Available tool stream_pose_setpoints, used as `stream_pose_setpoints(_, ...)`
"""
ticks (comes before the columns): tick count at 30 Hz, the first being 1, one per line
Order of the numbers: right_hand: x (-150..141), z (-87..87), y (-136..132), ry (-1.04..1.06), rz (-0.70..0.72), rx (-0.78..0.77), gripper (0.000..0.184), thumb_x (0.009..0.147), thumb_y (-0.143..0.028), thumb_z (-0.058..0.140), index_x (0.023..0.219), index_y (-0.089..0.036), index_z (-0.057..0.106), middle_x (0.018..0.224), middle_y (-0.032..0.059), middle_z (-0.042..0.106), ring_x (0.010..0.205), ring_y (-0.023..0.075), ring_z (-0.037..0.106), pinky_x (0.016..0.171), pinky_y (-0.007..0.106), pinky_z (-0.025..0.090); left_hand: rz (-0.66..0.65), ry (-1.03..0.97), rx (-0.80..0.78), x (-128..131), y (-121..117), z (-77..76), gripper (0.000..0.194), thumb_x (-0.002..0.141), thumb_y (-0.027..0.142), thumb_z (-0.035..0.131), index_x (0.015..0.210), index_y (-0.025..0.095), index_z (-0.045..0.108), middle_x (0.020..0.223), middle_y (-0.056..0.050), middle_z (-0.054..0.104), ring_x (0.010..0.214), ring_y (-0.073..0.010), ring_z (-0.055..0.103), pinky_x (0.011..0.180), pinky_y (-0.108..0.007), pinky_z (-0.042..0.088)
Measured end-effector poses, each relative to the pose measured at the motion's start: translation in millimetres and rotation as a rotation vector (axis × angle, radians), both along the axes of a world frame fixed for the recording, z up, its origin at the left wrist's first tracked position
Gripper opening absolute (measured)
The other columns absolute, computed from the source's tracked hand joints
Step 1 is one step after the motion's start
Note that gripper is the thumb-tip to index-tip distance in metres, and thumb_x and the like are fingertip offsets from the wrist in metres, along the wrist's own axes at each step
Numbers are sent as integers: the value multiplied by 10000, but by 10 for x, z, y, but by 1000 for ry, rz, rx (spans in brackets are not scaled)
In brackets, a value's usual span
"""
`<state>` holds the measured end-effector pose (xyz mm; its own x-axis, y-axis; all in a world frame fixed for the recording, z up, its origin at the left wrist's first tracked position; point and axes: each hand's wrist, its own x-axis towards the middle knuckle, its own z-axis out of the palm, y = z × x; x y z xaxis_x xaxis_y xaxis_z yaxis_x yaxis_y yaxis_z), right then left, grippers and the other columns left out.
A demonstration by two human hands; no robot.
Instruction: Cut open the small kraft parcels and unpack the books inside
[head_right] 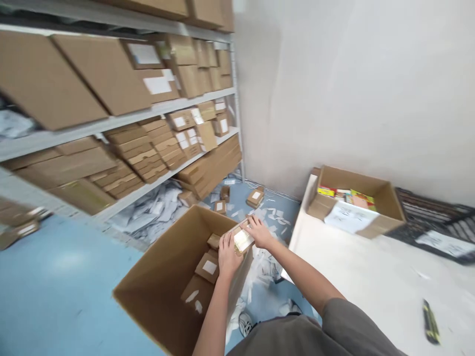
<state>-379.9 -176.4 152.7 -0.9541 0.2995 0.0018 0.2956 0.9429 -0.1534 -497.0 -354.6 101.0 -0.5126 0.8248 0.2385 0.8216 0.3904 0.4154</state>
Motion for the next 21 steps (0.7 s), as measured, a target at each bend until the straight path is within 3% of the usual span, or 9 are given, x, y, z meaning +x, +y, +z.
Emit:
stream_pose_setpoints(5,1514,-198,425,-2,-309,-21,1148,611,-105,790,1623,-305,286,1607,192,284,1512,414,158,1178,525,239,-325,18,-24,993,836,-90,999,697,216,701,1604,187,282,1598,-149,396,1521,-375,268,1250,-527,296)
stream_pose_setpoints(10,3296,-565,685,-46,-642,-90,1156,608,-161,833,1617,-313,288,1611,178,277,1509,428,149,1168,531,249,-669,-25,-147,2348,1690,-276,1030,644,226,728,1583,175,311,1590,-147,403,1522,-370,269,1245,-513,300)
stream_pose_setpoints(14,4519,-904,734,-98,-835,-170,1187,601,-209,871,1622,-319,274,1617,168,277,1508,418,146,1162,525,253,-861,-79,-305,3446,2186,-558,1076,620,243,764,1591,193,302,1641,-140,344,1550,-384,199,1236,-511,295)
stream_pose_setpoints(18,5244,-1317,695,-190,-979,-301,1163,606,-265,905,1608,-321,316,1637,172,270,1512,422,158,1146,525,255,-860,-161,-505,4226,2366,-955,996,698,183,714,1603,226,298,1719,-119,194,1579,-376,142,1218,-510,313)
stream_pose_setpoints(21,5450,-1547,706,-183,-1000,-359,1174,634,-310,915,1619,-363,279,1671,151,227,1528,408,131,1160,538,209,-805,-216,-536,4494,2370,-1176,1032,723,106,664,1637,237,203,1744,-118,42,1582,-358,159,1215,-510,321)
